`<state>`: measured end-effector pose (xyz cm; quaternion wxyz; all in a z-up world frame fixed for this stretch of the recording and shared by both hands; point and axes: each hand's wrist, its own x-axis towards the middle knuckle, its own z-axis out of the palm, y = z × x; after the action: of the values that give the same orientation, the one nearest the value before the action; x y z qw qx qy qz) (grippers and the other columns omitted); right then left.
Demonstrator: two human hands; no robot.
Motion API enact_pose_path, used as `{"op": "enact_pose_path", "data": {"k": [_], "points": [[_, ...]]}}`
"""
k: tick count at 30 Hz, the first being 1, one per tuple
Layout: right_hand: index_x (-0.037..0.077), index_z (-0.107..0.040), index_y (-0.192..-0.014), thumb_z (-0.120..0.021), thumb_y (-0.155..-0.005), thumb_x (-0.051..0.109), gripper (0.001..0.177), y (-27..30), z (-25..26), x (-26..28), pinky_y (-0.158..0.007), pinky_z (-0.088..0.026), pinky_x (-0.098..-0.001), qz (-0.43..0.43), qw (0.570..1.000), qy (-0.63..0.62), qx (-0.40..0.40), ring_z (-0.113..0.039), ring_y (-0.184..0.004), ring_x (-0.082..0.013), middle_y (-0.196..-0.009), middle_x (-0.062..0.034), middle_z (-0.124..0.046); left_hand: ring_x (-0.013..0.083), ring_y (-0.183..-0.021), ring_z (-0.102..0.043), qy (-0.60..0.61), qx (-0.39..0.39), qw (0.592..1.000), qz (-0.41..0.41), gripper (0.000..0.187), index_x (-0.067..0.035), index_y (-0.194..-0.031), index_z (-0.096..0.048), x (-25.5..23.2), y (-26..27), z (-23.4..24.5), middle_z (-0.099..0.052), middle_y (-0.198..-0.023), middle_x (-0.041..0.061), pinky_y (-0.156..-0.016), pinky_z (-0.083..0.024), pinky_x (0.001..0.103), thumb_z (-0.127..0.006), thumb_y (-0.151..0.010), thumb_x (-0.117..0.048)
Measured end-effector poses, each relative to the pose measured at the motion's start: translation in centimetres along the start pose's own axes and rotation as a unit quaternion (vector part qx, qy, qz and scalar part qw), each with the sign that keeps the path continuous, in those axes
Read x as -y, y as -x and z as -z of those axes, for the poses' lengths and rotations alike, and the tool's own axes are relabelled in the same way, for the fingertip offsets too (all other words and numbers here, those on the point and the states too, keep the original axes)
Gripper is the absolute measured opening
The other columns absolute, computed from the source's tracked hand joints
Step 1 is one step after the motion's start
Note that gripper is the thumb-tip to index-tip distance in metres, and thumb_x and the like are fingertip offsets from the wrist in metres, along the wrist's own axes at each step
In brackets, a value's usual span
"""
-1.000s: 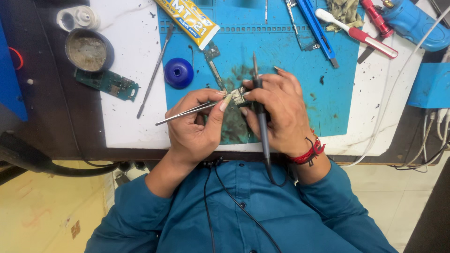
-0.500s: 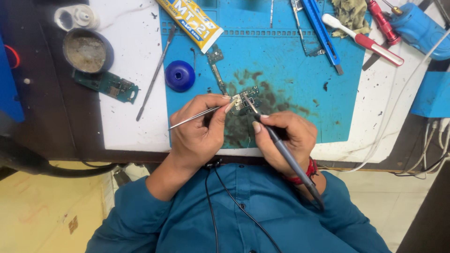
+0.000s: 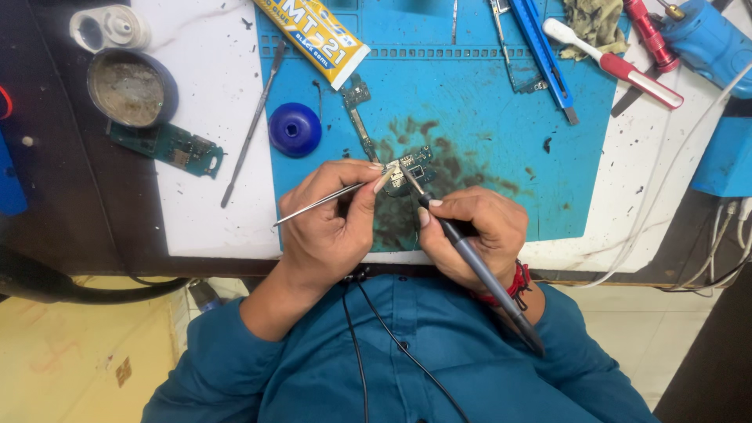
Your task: The person solders a small electronic component onto a circuit board using a soldering iron and tweezers. They apply solder to the component's contacts and then use tweezers to adjust the component's position.
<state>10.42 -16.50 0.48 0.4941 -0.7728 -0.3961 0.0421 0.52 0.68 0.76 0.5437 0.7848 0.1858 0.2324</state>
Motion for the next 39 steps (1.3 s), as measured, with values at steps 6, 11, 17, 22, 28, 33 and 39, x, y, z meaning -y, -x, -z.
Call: {"op": "enact_pose_path", "data": {"k": [6, 11, 17, 22, 28, 33, 39], "points": [[0.002, -0.066, -0.092, -0.081, -0.081, -0.002, 0.019, -0.1, 0.0, 0.0, -0.06, -0.049, -0.0295, 0.009, 1.0, -0.003, 0.007, -0.065, -0.064, -0.0193, -0.08, -0.0108, -0.069, 0.0215, -0.087, -0.078, -0.01, 0.002, 1.0, 0.002, 0.011, 0.0, -0.106, -0.066, 0.0, 0.0, 0.1, -0.076, -0.101, 0.014, -0.074, -0.062, 0.029, -0.072, -0.097, 0.002], [0.001, -0.065, -0.092, -0.08, -0.081, -0.001, 0.019, 0.3, 0.1, 0.2, -0.056, -0.044, -0.0267, -0.049, 0.999, -0.016, -0.011, -0.06, -0.059, -0.0142, -0.076, -0.0076, -0.066, 0.0209, -0.087, -0.078, -0.001, 0.006, 1.0, 0.0, 0.01, 0.0, -0.106, -0.066, 0.0, -0.1, 0.0, -0.076, -0.102, 0.014, -0.074, -0.062, 0.028, -0.071, -0.098, 0.002], [0.0, -0.066, -0.101, -0.077, -0.089, -0.002, 0.016, 0.7, 0.4, -0.3, -0.062, -0.046, -0.0233, -0.036, 0.998, -0.055, -0.002, -0.06, -0.067, -0.0149, -0.084, -0.0083, -0.064, 0.0202, -0.088, -0.079, 0.007, 0.008, 1.0, 0.001, 0.009, 0.0, -0.107, -0.066, 0.1, 0.0, 0.0, -0.076, -0.103, 0.014, -0.075, -0.063, 0.027, -0.071, -0.099, 0.001], [-0.002, -0.064, -0.1, -0.077, -0.089, -0.002, 0.017, 1.6, 0.4, -0.5, -0.059, -0.043, -0.0219, -0.167, 0.977, -0.128, -0.028, -0.056, -0.063, -0.0094, -0.078, -0.0055, -0.066, 0.0203, -0.088, -0.079, 0.004, 0.01, 1.0, -0.006, 0.009, -0.001, -0.106, -0.066, 0.0, -0.1, 0.0, -0.076, -0.103, 0.014, -0.073, -0.062, 0.027, -0.072, -0.099, 0.0], [-0.002, -0.065, -0.095, -0.079, -0.085, -0.003, 0.017, 1.0, 0.6, -0.4, -0.055, -0.047, -0.0218, -0.056, 0.997, -0.055, 0.006, -0.064, -0.066, -0.0122, -0.084, -0.0113, -0.069, 0.0205, -0.089, -0.079, -0.003, 0.012, 1.0, -0.009, 0.01, -0.001, -0.106, -0.066, 0.1, 0.0, 0.1, -0.076, -0.103, 0.014, -0.074, -0.062, 0.027, -0.072, -0.099, 0.0], [0.0, -0.065, -0.092, -0.08, -0.082, -0.004, 0.018, 0.7, 0.6, -0.5, -0.055, -0.044, -0.0239, -0.055, 0.997, -0.056, 0.009, -0.062, -0.061, -0.0121, -0.079, -0.011, -0.068, 0.0198, -0.086, -0.079, 0.006, 0.01, 1.0, 0.006, 0.01, 0.0, -0.105, -0.066, 0.1, 0.0, 0.0, -0.076, -0.102, 0.014, -0.071, -0.062, 0.027, -0.072, -0.098, 0.001], [0.0, -0.066, -0.091, -0.08, -0.081, -0.003, 0.017, 0.6, 0.5, -0.7, -0.055, -0.044, -0.0245, -0.039, 0.998, -0.051, 0.014, -0.062, -0.06, -0.0127, -0.078, -0.0115, -0.068, 0.0201, -0.088, -0.079, 0.002, 0.011, 1.0, 0.0, 0.009, 0.0, -0.106, -0.066, 0.1, 0.0, 0.0, -0.076, -0.103, 0.014, -0.074, -0.063, 0.027, -0.072, -0.099, 0.001]]}}
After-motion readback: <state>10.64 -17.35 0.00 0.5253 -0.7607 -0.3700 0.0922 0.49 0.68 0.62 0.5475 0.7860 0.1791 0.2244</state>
